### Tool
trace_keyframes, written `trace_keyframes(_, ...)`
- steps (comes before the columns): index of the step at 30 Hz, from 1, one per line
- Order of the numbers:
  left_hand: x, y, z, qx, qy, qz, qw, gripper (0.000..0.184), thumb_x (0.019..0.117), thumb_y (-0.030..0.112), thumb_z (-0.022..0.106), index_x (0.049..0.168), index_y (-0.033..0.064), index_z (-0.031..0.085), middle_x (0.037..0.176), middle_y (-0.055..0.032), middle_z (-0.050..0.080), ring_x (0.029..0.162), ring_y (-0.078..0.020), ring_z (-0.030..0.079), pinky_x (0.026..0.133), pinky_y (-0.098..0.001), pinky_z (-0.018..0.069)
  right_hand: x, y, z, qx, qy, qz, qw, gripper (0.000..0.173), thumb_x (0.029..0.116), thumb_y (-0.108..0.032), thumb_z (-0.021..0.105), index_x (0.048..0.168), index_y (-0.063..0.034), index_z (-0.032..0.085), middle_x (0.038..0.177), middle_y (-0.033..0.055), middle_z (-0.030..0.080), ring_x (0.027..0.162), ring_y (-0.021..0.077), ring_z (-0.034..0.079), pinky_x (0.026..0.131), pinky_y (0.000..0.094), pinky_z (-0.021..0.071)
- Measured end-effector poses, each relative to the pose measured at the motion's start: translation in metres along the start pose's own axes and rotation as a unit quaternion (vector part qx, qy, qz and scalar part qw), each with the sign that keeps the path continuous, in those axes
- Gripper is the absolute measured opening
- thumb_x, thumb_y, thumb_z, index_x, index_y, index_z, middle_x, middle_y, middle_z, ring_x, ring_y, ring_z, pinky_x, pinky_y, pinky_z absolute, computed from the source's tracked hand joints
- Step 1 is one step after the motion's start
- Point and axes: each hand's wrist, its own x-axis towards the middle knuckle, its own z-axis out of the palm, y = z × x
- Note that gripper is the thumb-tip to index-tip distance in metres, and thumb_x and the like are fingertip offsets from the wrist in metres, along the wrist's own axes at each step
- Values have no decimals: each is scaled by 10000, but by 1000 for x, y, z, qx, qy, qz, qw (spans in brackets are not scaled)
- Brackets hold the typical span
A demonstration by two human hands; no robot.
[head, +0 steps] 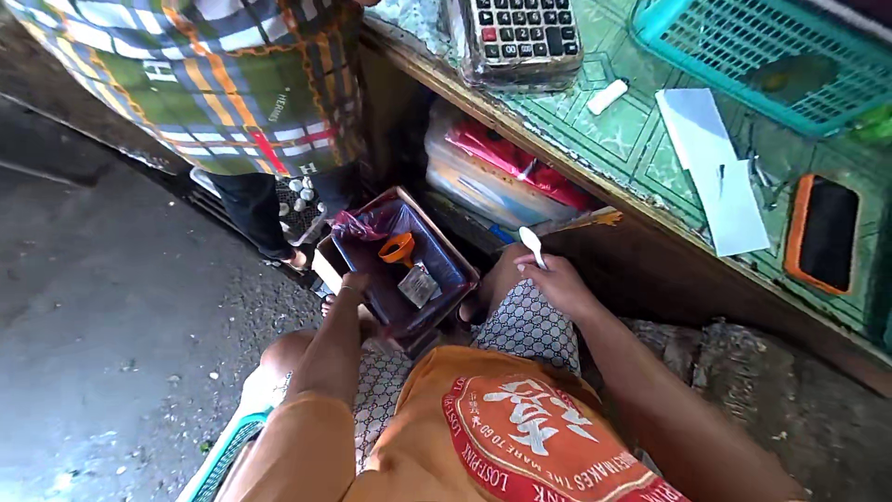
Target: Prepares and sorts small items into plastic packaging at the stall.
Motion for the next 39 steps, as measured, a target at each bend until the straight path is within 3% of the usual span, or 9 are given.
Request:
trace_keyframes(5, -34, 39, -61, 25, -48, 67, 996, 316, 981, 158, 601, 1252, 1, 559, 923, -124, 632, 700, -191, 602, 615, -368, 533, 9, 14, -8, 46, 6, 41, 998, 286, 1046, -276, 575, 1227, -85, 688, 969, 51, 681, 712, 109, 570, 677, 315, 488)
trace_keyframes(8, -49, 90, -78, 120, -67, 99, 986, 462, 1019, 198, 574, 1433, 12, 491, 1120, -239, 638, 913, -338, 634, 781, -542, 541, 9, 14, -2, 68, 10, -1, 998, 260, 1035, -221, 589, 1209, -59, 695, 943, 54, 679, 681, 90, 559, 647, 283, 484)
trace_keyframes(12, -45, 166, -85, 320, -96, 141, 932, 409, 1029, 229, 572, 1334, -43, 569, 1155, -280, 645, 1031, -411, 641, 895, -623, 510, -7, 0, 5, 75, -12, -58, 995, 267, 983, -190, 658, 1213, -66, 708, 979, 48, 703, 751, 92, 613, 690, 275, 521)
trace_keyframes(15, -27, 198, -62, 473, -25, 182, 861, 372, 961, 222, 660, 1138, -106, 658, 1149, -328, 653, 1097, -488, 632, 933, -708, 462, -31, -7, 20, 56, -116, -59, 990, 293, 976, -192, 662, 1233, -58, 706, 986, 49, 722, 829, 108, 671, 787, 313, 575)
trace_keyframes(20, -9, 171, -25, 350, 174, 200, 899, 340, 896, 219, 707, 1171, 20, 699, 1215, -291, 666, 1167, -507, 617, 894, -745, 477, -73, 0, 20, -66, -265, -32, 961, 407, 1111, -313, 379, 1346, -116, 647, 982, 40, 727, 643, 122, 623, 627, 341, 551)
trace_keyframes(25, 9, 149, -56, 383, 86, 247, 886, 386, 935, 223, 676, 1274, 38, 660, 1244, -298, 651, 1164, -508, 621, 901, -740, 488, -117, 17, 5, -102, -285, -45, 952, 449, 1110, -339, 349, 1348, -118, 659, 1270, 47, 704, 1165, 142, 663, 1062, 421, 509)
trace_keyframes(30, 20, 165, -83, 432, -1, 298, 851, 354, 979, 268, 644, 1196, -7, 690, 1193, -287, 669, 1152, -477, 633, 968, -704, 471, -148, 30, 9, -108, -210, -53, 970, 471, 1094, -364, 323, 1400, -182, 630, 1347, -8, 672, 1242, 98, 618, 1097, 404, 484)
trace_keyframes(35, 9, 152, -65, 387, 66, 223, 892, 360, 922, 194, 696, 1188, -47, 669, 1220, -320, 647, 1164, -510, 617, 932, -724, 485, -155, 40, 13, -35, -220, -18, 975, 448, 1093, -334, 357, 1429, -175, 606, 1343, 5, 671, 1227, 98, 624, 1085, 380, 492)
trace_keyframes(39, 21, 135, -52, 293, 127, 220, 922, 364, 949, 220, 653, 1275, 60, 670, 1231, -305, 657, 1156, -522, 622, 900, -736, 488, -134, 42, 22, 20, -259, 1, 966, 381, 1096, -293, 413, 1358, -170, 660, 1287, -21, 700, 1168, 68, 649, 1051, 334, 515)
